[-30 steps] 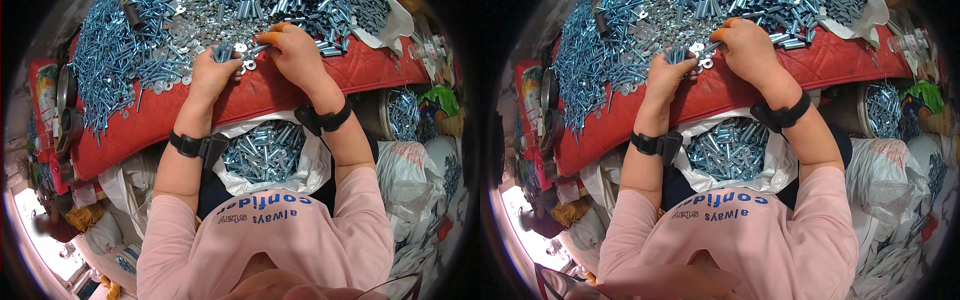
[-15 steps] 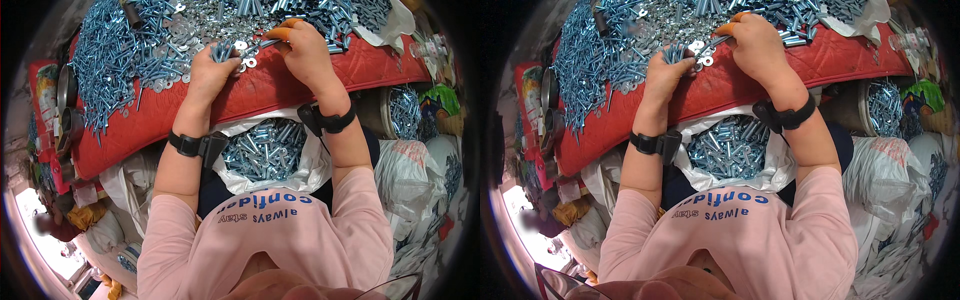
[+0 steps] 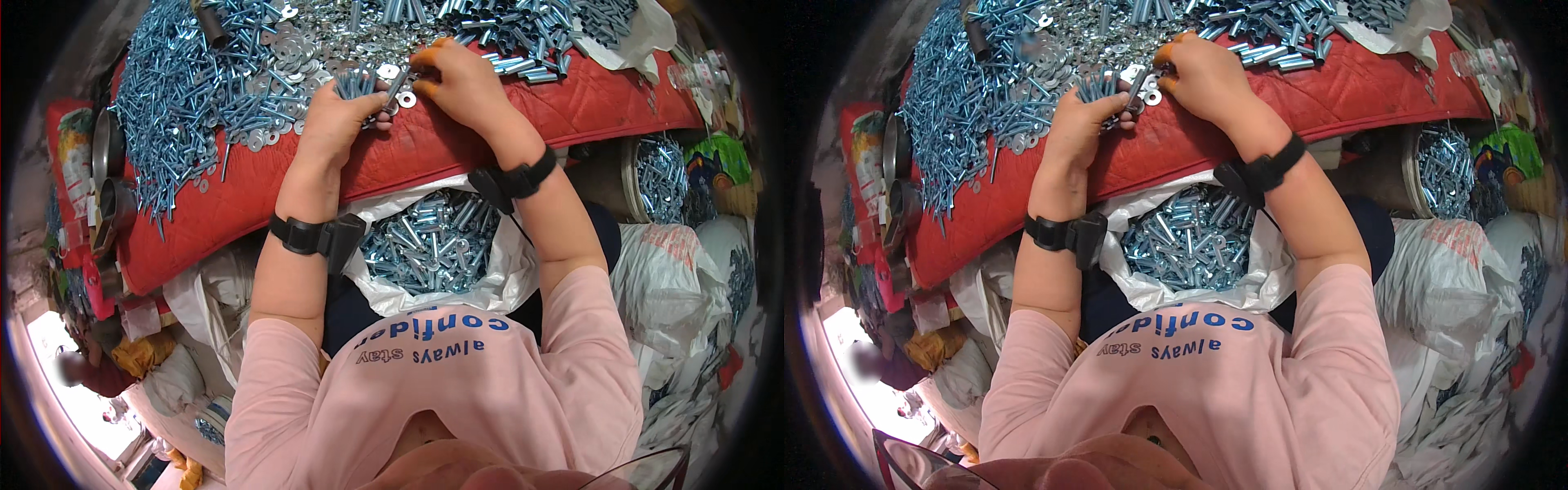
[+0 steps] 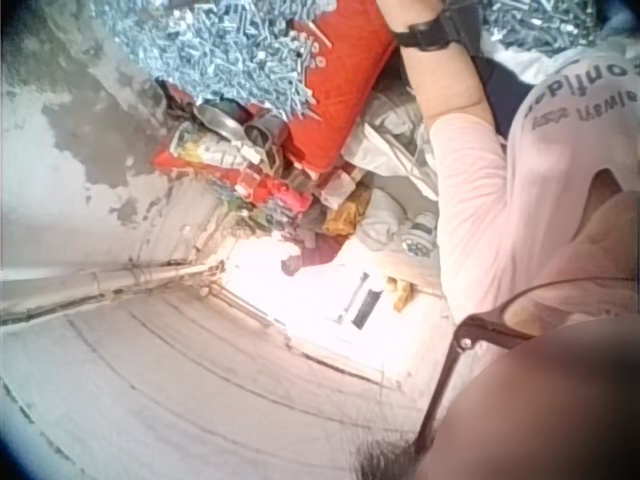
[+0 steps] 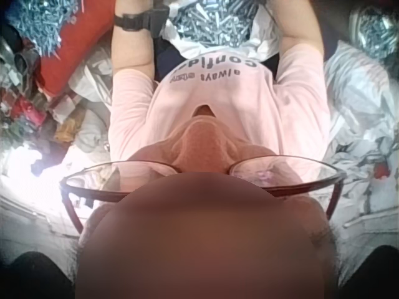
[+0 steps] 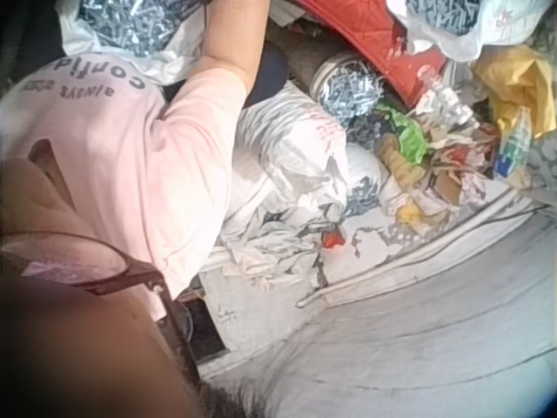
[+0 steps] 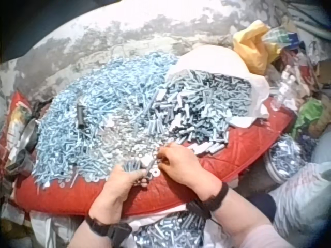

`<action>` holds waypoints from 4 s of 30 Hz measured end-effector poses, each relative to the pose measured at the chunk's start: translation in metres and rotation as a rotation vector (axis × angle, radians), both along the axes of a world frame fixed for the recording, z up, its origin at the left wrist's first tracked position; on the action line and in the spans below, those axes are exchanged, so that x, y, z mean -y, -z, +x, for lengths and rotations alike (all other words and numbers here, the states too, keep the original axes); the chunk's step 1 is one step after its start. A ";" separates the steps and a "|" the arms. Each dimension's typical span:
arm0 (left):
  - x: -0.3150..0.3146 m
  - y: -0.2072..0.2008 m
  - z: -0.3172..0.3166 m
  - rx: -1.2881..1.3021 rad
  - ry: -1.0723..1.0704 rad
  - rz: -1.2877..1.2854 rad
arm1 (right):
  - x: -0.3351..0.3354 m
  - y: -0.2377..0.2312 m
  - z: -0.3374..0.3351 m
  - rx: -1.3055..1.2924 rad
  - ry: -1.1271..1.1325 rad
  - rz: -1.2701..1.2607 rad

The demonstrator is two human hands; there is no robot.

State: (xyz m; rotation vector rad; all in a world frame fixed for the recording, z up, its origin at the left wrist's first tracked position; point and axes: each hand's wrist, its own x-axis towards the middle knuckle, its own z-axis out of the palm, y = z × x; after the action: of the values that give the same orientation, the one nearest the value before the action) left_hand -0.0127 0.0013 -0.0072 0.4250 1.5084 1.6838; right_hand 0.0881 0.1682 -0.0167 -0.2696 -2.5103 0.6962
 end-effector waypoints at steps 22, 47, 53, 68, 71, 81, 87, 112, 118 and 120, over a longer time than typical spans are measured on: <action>0.006 -0.003 -0.006 0.090 0.199 -0.043 | -0.002 -0.018 0.021 -0.027 -0.249 -0.598; 0.010 -0.008 -0.004 0.080 0.187 -0.051 | -0.011 -0.013 0.023 -0.049 -0.128 -0.617; 0.011 -0.005 -0.005 0.064 0.207 -0.051 | -0.007 -0.012 0.023 0.040 -0.124 -0.514; 0.015 -0.006 -0.001 0.074 0.170 -0.045 | 0.007 -0.010 0.029 0.064 -0.049 -0.672; 0.020 -0.010 -0.002 0.041 0.199 -0.052 | 0.012 -0.007 0.033 -0.048 -0.275 -0.651; 0.017 -0.010 0.007 0.102 0.213 -0.061 | 0.031 0.004 0.016 0.100 0.092 -0.066; 0.005 -0.005 0.013 -0.042 0.122 -0.129 | 0.017 -0.009 0.018 -0.017 0.053 -0.875; -0.004 -0.002 0.005 -0.017 -0.045 -0.006 | -0.035 -0.012 0.009 -0.018 0.297 0.338; -0.004 -0.001 0.005 -0.049 -0.031 -0.034 | -0.037 -0.007 -0.003 0.116 0.302 0.394; -0.004 0.000 0.007 -0.051 -0.044 -0.030 | -0.032 -0.003 -0.004 0.009 0.179 0.386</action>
State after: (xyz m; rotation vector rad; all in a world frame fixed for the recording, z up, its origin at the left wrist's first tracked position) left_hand -0.0061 0.0050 -0.0071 0.4248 1.5881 1.6935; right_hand 0.0836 0.1997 -0.0135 -0.3499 -2.5248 0.1343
